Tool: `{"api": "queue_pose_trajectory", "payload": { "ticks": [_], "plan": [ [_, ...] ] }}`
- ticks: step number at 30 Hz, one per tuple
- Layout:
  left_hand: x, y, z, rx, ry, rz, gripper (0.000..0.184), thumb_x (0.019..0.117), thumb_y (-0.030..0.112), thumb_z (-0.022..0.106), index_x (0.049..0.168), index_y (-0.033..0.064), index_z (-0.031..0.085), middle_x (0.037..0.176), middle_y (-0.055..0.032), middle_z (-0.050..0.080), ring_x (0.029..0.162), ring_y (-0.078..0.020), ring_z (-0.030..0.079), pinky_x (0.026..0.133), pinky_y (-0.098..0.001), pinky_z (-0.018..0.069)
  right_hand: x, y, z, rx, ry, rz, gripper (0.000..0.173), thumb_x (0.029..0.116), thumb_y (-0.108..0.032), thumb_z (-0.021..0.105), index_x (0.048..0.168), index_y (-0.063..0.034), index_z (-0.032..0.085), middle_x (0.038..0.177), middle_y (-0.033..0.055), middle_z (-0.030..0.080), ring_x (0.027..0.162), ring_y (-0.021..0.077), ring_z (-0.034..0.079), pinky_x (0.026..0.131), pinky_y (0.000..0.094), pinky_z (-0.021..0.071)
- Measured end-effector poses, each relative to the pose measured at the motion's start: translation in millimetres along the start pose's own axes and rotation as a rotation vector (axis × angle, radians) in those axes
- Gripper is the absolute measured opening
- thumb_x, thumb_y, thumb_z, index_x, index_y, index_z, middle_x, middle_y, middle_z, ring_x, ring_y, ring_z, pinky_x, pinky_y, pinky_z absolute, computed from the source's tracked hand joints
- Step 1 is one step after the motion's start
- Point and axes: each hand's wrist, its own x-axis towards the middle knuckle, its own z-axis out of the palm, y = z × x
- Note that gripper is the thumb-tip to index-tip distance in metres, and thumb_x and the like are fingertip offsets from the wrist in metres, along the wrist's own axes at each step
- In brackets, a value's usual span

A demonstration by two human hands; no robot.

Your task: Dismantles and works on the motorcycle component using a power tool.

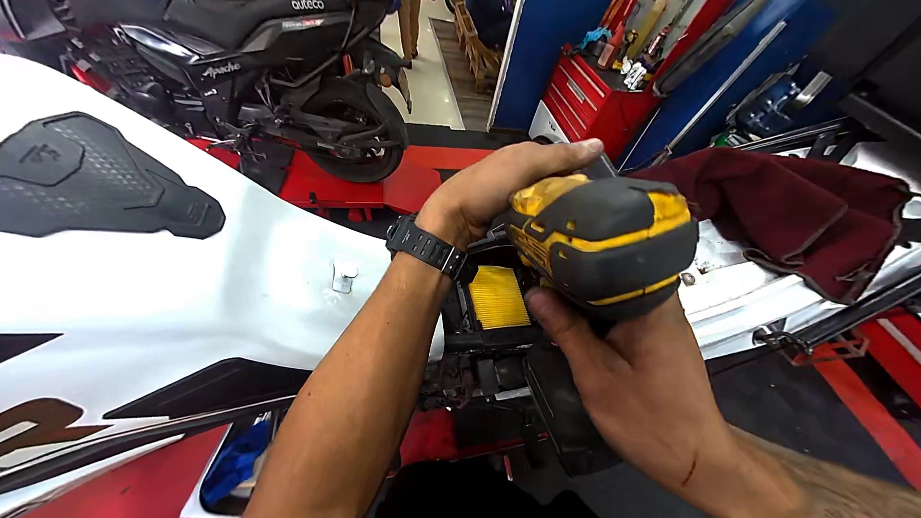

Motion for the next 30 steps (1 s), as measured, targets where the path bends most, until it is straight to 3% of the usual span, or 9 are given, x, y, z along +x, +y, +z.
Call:
{"api": "queue_pose_trajectory", "payload": {
  "ticks": [6,10,14,18,20,22,25,28,30],
  "plan": [
    [10.8,-20.9,-1.0,-0.185,0.142,0.022,0.055,0.1114,0.045,0.028,0.111,0.0079,0.069,0.093,-0.0060,0.073,0.086,-0.0138,0.071,0.076,-0.0341,0.0616,17.4,5.9,5.0,0.248,-0.086,0.021,0.038,0.1034,-0.036,0.061,0.136,-0.0204,0.050,0.093,-0.0036,0.070,0.076,0.0120,0.071,0.063,0.0312,0.0642],
    [-5.0,-19.0,-0.9,-0.278,0.289,0.141,0.053,0.1115,0.044,0.025,0.101,0.0149,0.068,0.087,0.0000,0.073,0.083,-0.0091,0.071,0.075,-0.0304,0.0615,55.5,-3.7,-18.9,0.060,-0.303,0.044,0.058,0.1010,-0.050,0.060,0.149,-0.0245,0.038,0.098,-0.0068,0.072,0.081,0.0083,0.072,0.069,0.0326,0.0654],
    [-11.3,-32.1,-6.3,-0.349,0.468,0.220,0.051,0.1109,0.045,0.030,0.107,0.0119,0.069,0.094,-0.0038,0.073,0.091,-0.0134,0.071,0.082,-0.0342,0.0607,94.1,-16.5,-40.1,-0.130,-0.525,0.003,0.058,0.1005,-0.051,0.060,0.149,-0.0277,0.038,0.113,-0.0091,0.070,0.097,0.0035,0.071,0.084,0.0295,0.0638],
    [-15.9,-47.5,-4.1,-0.427,0.658,0.106,0.054,0.1097,0.051,0.030,0.105,0.0127,0.068,0.088,-0.0037,0.071,0.080,-0.0132,0.069,0.067,-0.0314,0.0584,113.0,-29.8,-37.4,-0.050,-0.667,0.161,0.038,0.1036,-0.040,0.059,0.137,-0.0246,0.048,0.097,0.0008,0.071,0.071,0.0135,0.070,0.054,0.0272,0.0591],
    [-22.4,-57.3,-4.4,-0.475,0.731,0.040,0.056,0.1078,0.056,0.032,0.105,0.0136,0.068,0.087,-0.0042,0.070,0.077,-0.0145,0.068,0.065,-0.0326,0.0578,116.9,-32.7,-26.5,-0.011,-0.706,0.227,0.037,0.1039,-0.040,0.059,0.134,-0.0194,0.050,0.091,0.0061,0.069,0.063,0.0170,0.066,0.049,0.0293,0.0556],
    [-28.9,-65.7,-4.9,-0.533,0.799,0.047,0.053,0.1084,0.054,0.033,0.104,0.0143,0.067,0.084,-0.0033,0.069,0.074,-0.0137,0.067,0.062,-0.0314,0.0570,116.9,-37.1,-11.4,-0.097,-0.698,0.241,0.048,0.1035,-0.044,0.058,0.141,-0.0183,0.044,0.094,0.0061,0.067,0.067,0.0163,0.066,0.054,0.0326,0.0567],
    [-38.0,-75.1,-5.8,-0.620,0.883,0.147,0.037,0.1100,0.035,0.034,0.102,0.0130,0.063,0.083,-0.0040,0.068,0.072,-0.0135,0.066,0.059,-0.0313,0.0556,112.3,-51.6,9.1,-0.245,-0.687,0.237,0.055,0.1047,-0.046,0.054,0.147,-0.0158,0.036,0.101,0.0059,0.066,0.076,0.0149,0.067,0.063,0.0365,0.0572],
    [-44.8,-84.9,-6.3,-0.673,0.880,0.204,0.032,0.1095,0.029,0.034,0.104,0.0133,0.061,0.088,-0.0035,0.069,0.081,-0.0138,0.068,0.069,-0.0337,0.0585,109.1,-65.7,20.0,-0.351,-0.710,0.224,0.055,0.1072,-0.044,0.050,0.146,-0.0065,0.036,0.100,0.0096,0.062,0.079,0.0173,0.064,0.064,0.0381,0.0534],
    [-45.8,-93.7,-7.4,-0.689,0.891,0.218,0.028,0.1090,0.027,0.036,0.105,0.0124,0.060,0.090,-0.0042,0.068,0.083,-0.0144,0.068,0.071,-0.0354,0.0585,108.2,-73.9,26.2,-0.437,-0.729,0.231,0.062,0.1075,-0.046,0.048,0.149,-0.0016,0.031,0.110,0.0136,0.062,0.095,0.0215,0.067,0.076,0.0420,0.0555]
  ]
}}
